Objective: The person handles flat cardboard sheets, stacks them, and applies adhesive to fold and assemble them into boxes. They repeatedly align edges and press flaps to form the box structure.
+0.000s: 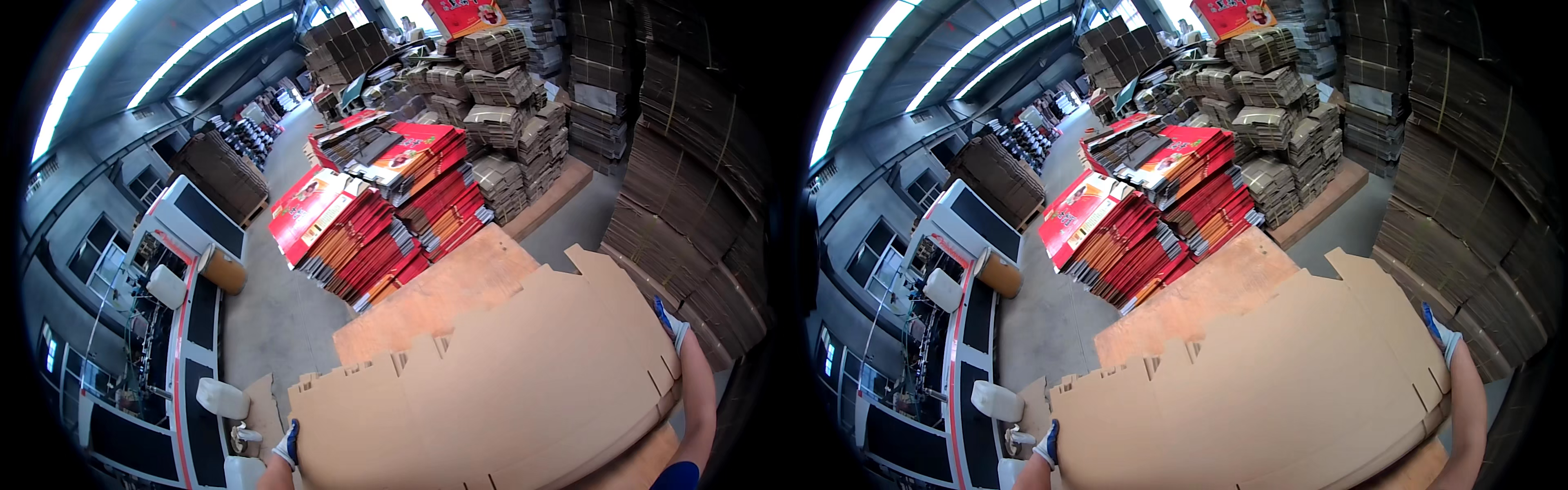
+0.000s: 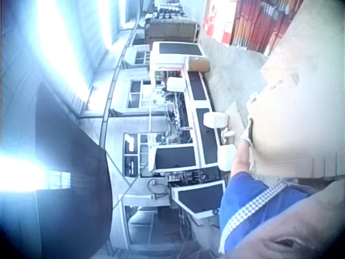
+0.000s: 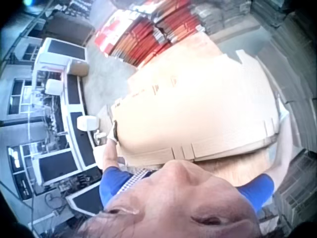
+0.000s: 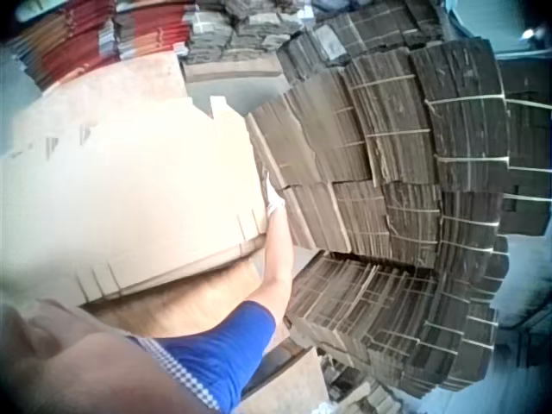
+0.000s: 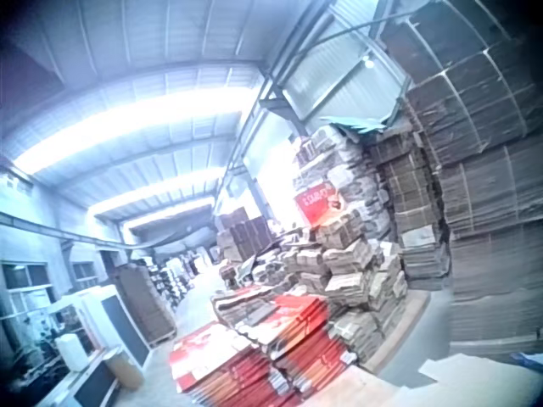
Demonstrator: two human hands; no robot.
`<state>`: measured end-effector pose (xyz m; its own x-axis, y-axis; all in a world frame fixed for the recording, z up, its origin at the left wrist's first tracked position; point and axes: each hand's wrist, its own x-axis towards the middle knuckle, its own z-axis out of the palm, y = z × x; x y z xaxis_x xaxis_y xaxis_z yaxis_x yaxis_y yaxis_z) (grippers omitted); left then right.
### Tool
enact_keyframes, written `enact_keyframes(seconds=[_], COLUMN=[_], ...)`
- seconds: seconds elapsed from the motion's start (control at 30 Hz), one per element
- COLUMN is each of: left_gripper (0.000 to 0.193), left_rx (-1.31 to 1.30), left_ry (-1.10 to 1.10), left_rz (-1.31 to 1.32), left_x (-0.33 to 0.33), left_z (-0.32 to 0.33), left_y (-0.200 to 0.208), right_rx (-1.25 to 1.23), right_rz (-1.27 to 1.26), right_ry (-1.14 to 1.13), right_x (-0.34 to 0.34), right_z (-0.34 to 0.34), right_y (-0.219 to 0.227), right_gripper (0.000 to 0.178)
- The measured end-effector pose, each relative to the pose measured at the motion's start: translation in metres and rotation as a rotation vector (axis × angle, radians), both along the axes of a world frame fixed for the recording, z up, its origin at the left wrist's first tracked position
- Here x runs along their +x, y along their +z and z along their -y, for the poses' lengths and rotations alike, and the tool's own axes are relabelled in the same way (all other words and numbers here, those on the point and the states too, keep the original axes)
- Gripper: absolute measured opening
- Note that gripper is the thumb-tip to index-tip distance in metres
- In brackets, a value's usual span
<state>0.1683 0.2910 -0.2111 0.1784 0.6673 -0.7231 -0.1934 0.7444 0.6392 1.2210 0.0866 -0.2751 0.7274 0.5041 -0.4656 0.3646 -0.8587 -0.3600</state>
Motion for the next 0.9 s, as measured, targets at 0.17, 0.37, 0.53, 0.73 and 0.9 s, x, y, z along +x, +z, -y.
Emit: enact_keyframes(seconds=[0.17,0.37,0.53,0.73,0.9], left_gripper=[0.073,0.069,0.060,0.051,0.040], left_rx=[0.039,0.108,-0.059,0.258,0.323], left_ry=[-0.002,-0.034,-0.083,-0.403,-0.365], left_rz=[0.040,0.141,0.114,-0.194,-0.270], left_x=[-0.008,-0.001,-0.023,0.008,0.113], left_z=[-0.008,-0.020,-0.050,-0.095,-0.071], left_y=[-0.027,-0.013,0.001,0.080,0.197], right_rx=[0.090,0.258,0.392,0.563,0.670], right_rz=[-0.167,-0.466,-0.657,-0.651,-0.577], right_ry=[-0.002,-0.030,-0.080,-0.325,-0.460], right_x=[-0.017,-0.072,-0.125,-0.219,-0.319], right_z=[0.048,0.086,0.129,0.256,0.363], right_y=[0.021,0.067,0.119,0.160,0.213], right_gripper=[0.055,0.050,0.047,0.038,0.041])
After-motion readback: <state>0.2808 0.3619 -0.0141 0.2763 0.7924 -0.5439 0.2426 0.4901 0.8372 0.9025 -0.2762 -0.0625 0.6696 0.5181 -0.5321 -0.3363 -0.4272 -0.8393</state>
